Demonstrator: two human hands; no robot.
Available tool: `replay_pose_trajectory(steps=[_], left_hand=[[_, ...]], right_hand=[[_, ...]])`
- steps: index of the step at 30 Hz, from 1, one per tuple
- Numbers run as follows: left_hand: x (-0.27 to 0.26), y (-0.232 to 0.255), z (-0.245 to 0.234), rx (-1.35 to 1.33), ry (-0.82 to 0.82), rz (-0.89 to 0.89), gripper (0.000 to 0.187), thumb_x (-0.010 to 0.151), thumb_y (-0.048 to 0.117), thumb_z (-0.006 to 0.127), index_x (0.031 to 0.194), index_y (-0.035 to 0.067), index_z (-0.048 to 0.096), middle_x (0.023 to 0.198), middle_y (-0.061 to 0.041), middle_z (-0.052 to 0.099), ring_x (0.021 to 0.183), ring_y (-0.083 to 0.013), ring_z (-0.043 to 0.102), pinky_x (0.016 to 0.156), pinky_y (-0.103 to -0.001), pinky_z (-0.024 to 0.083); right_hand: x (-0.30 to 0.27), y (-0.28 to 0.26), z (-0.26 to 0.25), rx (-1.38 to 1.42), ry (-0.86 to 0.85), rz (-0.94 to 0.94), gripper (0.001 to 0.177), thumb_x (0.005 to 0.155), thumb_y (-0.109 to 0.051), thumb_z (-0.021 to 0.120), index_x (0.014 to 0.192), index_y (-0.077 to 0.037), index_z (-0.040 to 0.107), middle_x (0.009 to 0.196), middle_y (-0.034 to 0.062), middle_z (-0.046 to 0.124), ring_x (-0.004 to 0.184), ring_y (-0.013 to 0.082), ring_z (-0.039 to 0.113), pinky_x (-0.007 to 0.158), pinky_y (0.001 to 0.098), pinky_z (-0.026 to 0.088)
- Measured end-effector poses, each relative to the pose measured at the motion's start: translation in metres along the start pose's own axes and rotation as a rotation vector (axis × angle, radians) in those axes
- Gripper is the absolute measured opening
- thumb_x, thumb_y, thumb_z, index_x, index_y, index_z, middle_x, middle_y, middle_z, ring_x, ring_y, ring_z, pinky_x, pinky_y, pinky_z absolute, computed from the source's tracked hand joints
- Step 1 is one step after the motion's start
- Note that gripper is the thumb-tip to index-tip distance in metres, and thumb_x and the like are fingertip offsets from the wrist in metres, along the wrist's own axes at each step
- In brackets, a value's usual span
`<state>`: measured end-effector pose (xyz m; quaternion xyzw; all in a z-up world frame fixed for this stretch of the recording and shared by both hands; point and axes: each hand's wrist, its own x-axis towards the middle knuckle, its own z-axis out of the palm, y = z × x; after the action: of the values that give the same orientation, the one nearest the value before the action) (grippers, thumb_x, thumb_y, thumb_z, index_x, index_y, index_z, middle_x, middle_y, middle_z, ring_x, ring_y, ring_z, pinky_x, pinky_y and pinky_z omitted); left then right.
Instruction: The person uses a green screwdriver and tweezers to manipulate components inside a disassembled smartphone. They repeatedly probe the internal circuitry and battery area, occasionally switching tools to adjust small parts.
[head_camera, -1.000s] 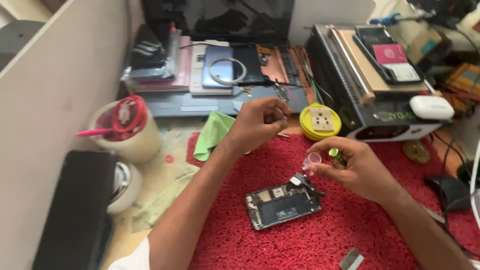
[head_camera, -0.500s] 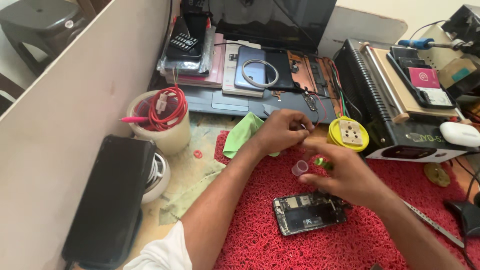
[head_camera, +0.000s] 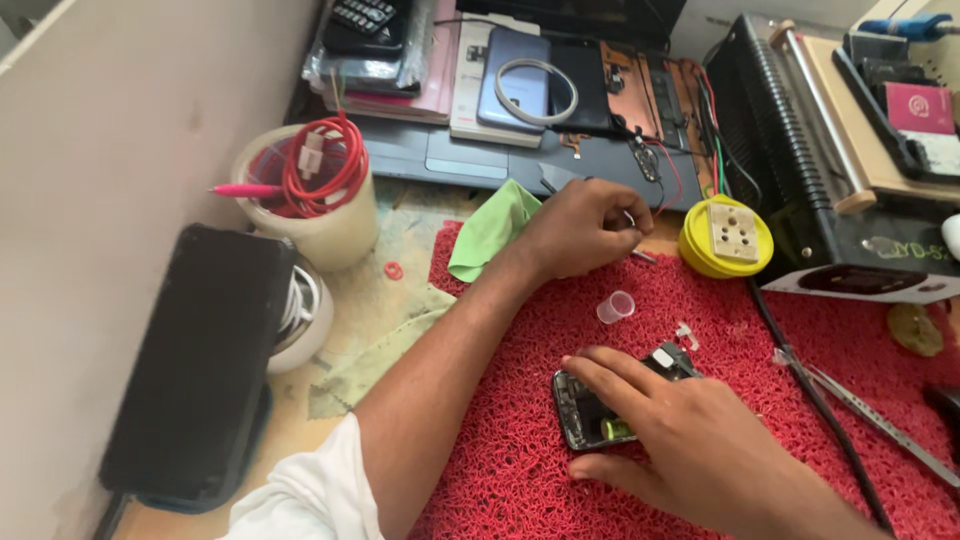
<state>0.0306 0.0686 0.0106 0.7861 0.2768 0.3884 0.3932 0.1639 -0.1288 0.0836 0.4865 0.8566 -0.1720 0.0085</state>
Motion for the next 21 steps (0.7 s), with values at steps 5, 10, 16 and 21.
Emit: replay_pose_trajectory(steps=[5, 10, 16, 21], left_hand=[[0.003, -0.006, 0.003, 0.011, 0.001, 0.025, 0.016, 0.085, 0.015, 0.069, 0.097, 0.007, 0.077, 0.086, -0.007, 0.081, 0.079, -0.0138, 0.079, 0.075, -0.030, 0.063], [0.004, -0.014, 0.006, 0.001, 0.001, 0.057, 0.016, 0.084, 0.014, 0.069, 0.095, 0.006, 0.077, 0.084, -0.006, 0.080, 0.076, -0.0133, 0.078, 0.071, -0.030, 0.063], [0.005, -0.022, 0.010, -0.061, -0.002, 0.111, 0.014, 0.085, 0.010, 0.069, 0.096, 0.003, 0.075, 0.083, -0.007, 0.078, 0.074, -0.0128, 0.075, 0.068, -0.030, 0.062], [0.004, -0.026, 0.013, -0.054, -0.079, -0.135, 0.015, 0.088, 0.010, 0.068, 0.101, 0.004, 0.074, 0.073, -0.010, 0.073, 0.057, -0.0120, 0.064, 0.051, -0.029, 0.052]], right_hand=[[-0.013, 0.003, -0.019, 0.356, 0.103, 0.029, 0.059, 0.088, -0.044, 0.078, 0.136, -0.012, 0.067, 0.099, 0.0043, 0.082, 0.073, 0.0138, 0.072, 0.064, 0.0327, 0.060], [-0.020, 0.025, -0.030, 0.358, 0.090, 0.173, 0.037, 0.088, -0.033, 0.078, 0.120, -0.015, 0.076, 0.076, -0.0037, 0.074, 0.056, 0.0079, 0.060, 0.044, 0.0279, 0.053], [-0.069, 0.031, -0.029, 0.497, 0.109, 0.168, 0.029, 0.090, -0.032, 0.076, 0.111, -0.012, 0.075, 0.076, -0.0037, 0.070, 0.061, 0.0072, 0.061, 0.046, 0.0269, 0.050], [-0.129, 0.008, -0.037, 0.371, 0.246, 0.375, 0.038, 0.088, -0.038, 0.076, 0.115, -0.012, 0.074, 0.080, -0.0015, 0.070, 0.066, 0.0108, 0.063, 0.052, 0.0302, 0.051]])
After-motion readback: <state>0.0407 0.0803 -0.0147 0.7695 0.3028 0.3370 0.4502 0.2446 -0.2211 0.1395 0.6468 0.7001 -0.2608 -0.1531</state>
